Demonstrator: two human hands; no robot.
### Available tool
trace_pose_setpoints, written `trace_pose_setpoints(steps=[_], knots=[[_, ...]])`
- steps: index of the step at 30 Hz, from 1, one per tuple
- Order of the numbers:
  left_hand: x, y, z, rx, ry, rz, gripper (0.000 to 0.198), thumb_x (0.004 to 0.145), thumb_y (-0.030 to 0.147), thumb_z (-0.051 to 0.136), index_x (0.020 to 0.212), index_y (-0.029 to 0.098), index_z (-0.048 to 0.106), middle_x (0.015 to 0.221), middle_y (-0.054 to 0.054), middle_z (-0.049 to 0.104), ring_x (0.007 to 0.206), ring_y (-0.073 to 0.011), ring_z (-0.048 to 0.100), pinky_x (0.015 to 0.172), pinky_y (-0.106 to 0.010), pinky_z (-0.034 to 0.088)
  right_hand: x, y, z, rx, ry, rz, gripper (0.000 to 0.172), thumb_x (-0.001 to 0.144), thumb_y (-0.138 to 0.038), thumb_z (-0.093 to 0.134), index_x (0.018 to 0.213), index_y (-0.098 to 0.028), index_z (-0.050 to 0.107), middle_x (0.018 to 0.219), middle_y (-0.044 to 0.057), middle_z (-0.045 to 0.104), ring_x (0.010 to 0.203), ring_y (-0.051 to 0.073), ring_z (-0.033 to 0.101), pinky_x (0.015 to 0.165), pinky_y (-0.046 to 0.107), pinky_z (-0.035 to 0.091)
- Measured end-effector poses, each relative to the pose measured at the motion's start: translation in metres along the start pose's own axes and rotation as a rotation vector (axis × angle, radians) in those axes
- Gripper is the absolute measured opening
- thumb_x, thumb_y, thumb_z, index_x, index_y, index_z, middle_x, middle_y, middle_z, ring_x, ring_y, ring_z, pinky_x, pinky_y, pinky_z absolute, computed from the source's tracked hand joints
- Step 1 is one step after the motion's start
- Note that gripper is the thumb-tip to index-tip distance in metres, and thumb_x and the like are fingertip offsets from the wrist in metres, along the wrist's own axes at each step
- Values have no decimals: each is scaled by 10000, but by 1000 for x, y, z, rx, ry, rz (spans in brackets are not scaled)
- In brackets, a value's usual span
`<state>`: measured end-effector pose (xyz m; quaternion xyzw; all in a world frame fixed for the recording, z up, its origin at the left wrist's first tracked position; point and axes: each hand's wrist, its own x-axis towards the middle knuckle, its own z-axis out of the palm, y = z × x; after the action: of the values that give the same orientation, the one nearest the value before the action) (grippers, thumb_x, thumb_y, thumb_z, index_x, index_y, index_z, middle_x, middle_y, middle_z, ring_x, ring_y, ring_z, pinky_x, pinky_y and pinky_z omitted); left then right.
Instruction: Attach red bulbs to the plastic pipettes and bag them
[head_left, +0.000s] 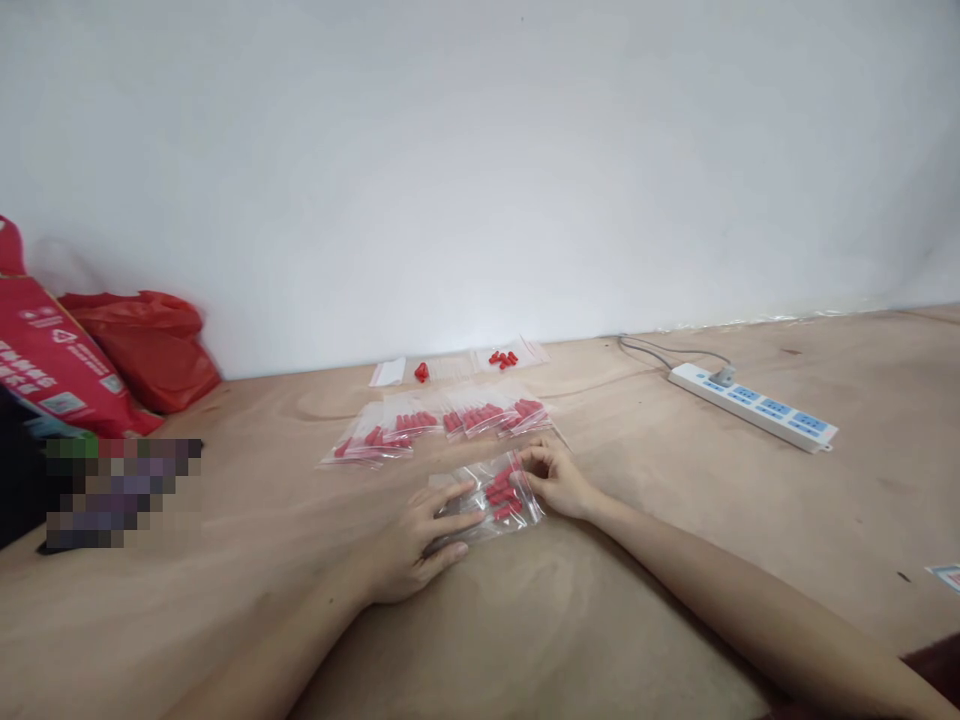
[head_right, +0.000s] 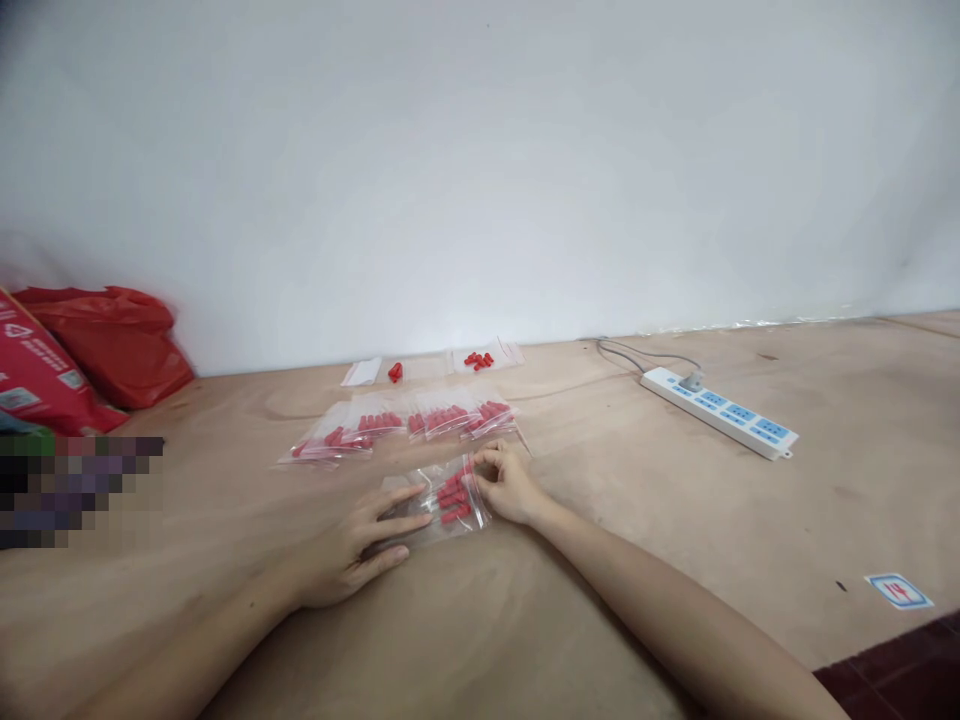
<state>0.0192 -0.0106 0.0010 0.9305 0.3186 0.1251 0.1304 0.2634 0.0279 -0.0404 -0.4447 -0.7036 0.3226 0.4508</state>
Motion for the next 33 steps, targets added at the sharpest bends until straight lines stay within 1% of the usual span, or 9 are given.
trace_pose_setpoints(steps=[5, 9, 12, 14, 17, 20, 24, 28, 33], knots=[[0, -1, 0, -4, -8, -10, 345, 850, 287, 457, 1189, 322, 510, 1346, -48, 388, 1193, -261, 396, 968, -453, 348, 2, 0, 1, -101, -88, 1, 111, 734, -257, 566, 703, -190, 649, 834, 34, 540, 817, 160, 505, 761, 310, 401], [-1, -2, 1, 10, -18, -20, 410, 852, 293, 444, 1260, 320, 420, 1357, -53, 371, 1209, -265, 376, 979, -469, 328, 1, -3, 3, -137, -83, 4, 327, 752, -326, 546, 468, -165, 526, 753, 32, 540, 753, 151, 510, 695, 283, 403], [-1, -1, 0, 20, -53, -46, 457, 857, 288, 427, 1306, 307, 344, 1362, -56, 364, 1223, -258, 358, 993, -474, 307, 1, -6, 2, -140, -50, 2, 381, 750, -359, 540, 429, -172, 452, 672, 19, 524, 671, 135, 503, 627, 258, 393], [-1, 0, -1, 23, -67, -59, 470, 858, 287, 420, 1317, 298, 321, 1375, -56, 344, 1235, -254, 342, 1001, -474, 297, 4, -5, -4, -172, 9, 4, 304, 742, -343, 538, 494, -184, 466, 621, 4, 509, 622, 130, 489, 593, 249, 384], [-2, 0, 0, 15, -66, -67, 484, 855, 298, 422, 1325, 283, 305, 1384, -61, 328, 1239, -258, 334, 1000, -479, 296, 11, 0, -24, -339, 205, 32, 133, 732, -298, 524, 657, -191, 499, 670, 11, 536, 657, 150, 501, 624, 265, 388], [-2, -3, 1, 9, -63, -51, 478, 856, 302, 421, 1321, 286, 312, 1380, -56, 335, 1239, -259, 335, 996, -475, 303, 18, 9, -43, -532, 352, 152, 162, 714, -306, 543, 808, -179, 508, 824, 61, 572, 793, 195, 530, 685, 291, 393], [-1, -4, 2, 15, -63, -12, 466, 862, 299, 417, 1318, 288, 321, 1376, -49, 346, 1239, -246, 335, 1007, -462, 291, 24, 18, -54, -548, 231, 322, 293, 730, -252, 535, 998, -149, 474, 789, 62, 599, 749, 186, 562, 643, 269, 401], [0, -3, 0, 11, -85, -26, 472, 871, 299, 406, 1330, 288, 298, 1371, -38, 358, 1246, -240, 324, 1014, -464, 279, 24, 10, -66, -595, 89, 479, 410, 704, -149, 525, 1100, -100, 430, 790, 90, 624, 717, 188, 580, 601, 261, 400], [-2, -7, 3, -14, -69, -1, 462, 865, 293, 412, 1318, 292, 321, 1329, -18, 423, 1238, -244, 327, 996, -462, 311, 19, -6, -87, -674, -148, 616, 500, 630, -258, 640, 1086, -133, 477, 960, 118, 616, 800, 218, 588, 573, 253, 393]])
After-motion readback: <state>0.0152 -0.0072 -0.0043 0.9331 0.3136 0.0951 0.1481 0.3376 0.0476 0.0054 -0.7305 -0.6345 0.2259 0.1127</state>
